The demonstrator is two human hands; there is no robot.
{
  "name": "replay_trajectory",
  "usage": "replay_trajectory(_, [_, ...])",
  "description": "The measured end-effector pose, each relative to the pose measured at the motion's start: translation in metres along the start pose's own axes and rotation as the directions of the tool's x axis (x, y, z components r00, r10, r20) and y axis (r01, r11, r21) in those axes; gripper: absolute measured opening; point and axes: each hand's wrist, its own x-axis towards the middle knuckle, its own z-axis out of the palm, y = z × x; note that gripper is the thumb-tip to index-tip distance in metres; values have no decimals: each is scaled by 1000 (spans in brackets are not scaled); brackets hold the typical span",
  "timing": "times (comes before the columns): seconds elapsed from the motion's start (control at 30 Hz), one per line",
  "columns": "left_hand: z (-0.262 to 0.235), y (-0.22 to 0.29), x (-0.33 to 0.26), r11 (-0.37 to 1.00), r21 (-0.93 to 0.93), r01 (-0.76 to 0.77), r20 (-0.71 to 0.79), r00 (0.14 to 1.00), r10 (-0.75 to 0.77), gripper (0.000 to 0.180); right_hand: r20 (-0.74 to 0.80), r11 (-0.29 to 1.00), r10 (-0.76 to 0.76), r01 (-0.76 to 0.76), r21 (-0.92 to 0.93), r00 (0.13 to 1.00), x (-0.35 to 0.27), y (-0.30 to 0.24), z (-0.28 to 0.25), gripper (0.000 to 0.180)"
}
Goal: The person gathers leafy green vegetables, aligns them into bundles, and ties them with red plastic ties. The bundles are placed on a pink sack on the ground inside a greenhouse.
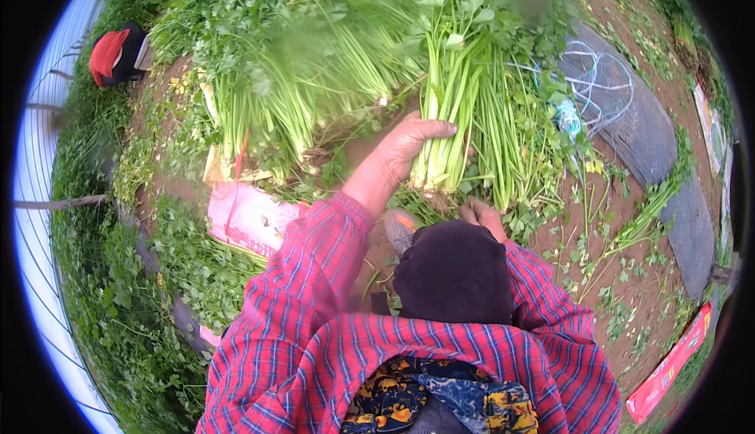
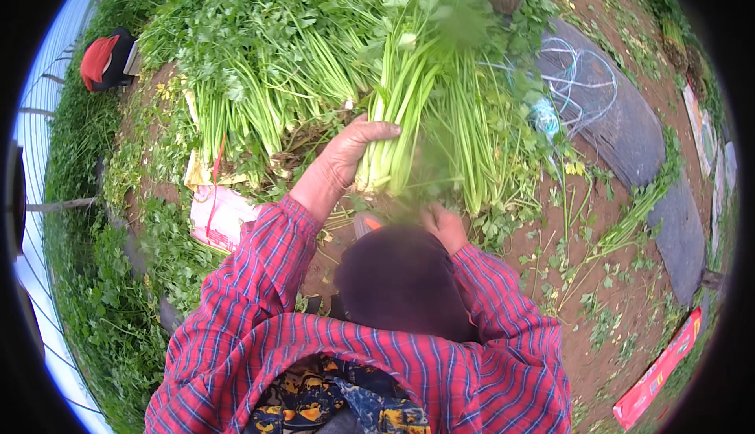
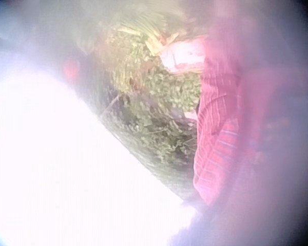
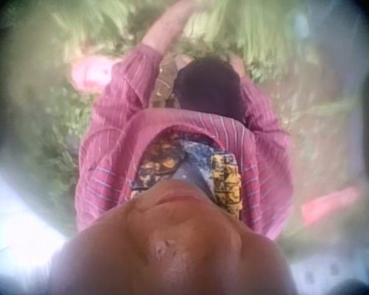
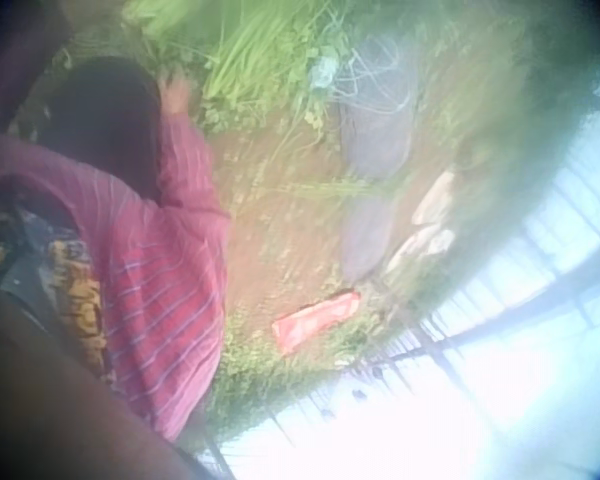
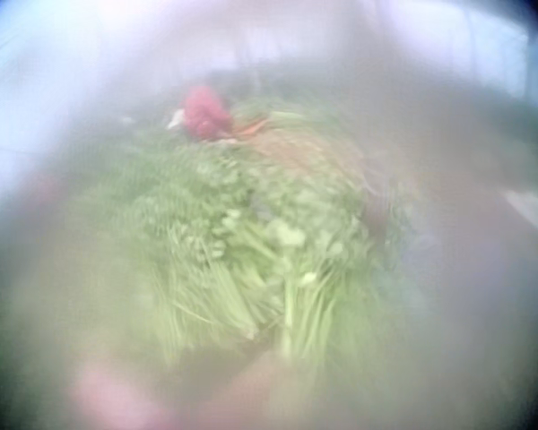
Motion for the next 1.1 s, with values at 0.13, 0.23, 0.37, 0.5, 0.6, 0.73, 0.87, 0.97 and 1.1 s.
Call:
replay_trajectory(0.13, [-3,48,-32,931,346,-113,-76,986,147,43,25,768,-18,30,-639,1000,11,-22,-24,31])
replay_trajectory(0.23, [-10,50,-60,853,518,-60,-200,961,189,48,-310,978,-138,179,106,941,48,-98,-53,43])
replay_trajectory(0.37, [-22,37,-87,764,645,-9,-201,963,182,52,-330,871,-439,486,71,836,109,-188,-59,61])
replay_trajectory(0.5, [-38,26,-109,721,693,-20,-201,955,219,55,-102,864,-455,411,-293,885,139,-188,-19,43])
replay_trajectory(0.6, [-50,21,-125,678,735,1,-210,951,226,57,-43,701,-539,420,-576,841,155,-172,-23,24])
replay_trajectory(0.73, [-61,38,-157,606,793,54,-271,924,272,60,-271,584,-558,139,-800,784,153,-162,-88,21])
replay_trajectory(0.87, [-53,71,-181,396,918,2,-156,921,358,61,-226,966,-134,77,-246,965,107,-118,-78,57])
replay_trajectory(0.97, [-39,73,-203,154,988,-16,-47,916,399,68,54,744,278,-251,619,959,116,-117,-35,64])
replay_trajectory(1.1, [-28,62,-281,-96,994,46,3,890,456,56,58,915,-147,113,386,987,198,-237,-23,62])
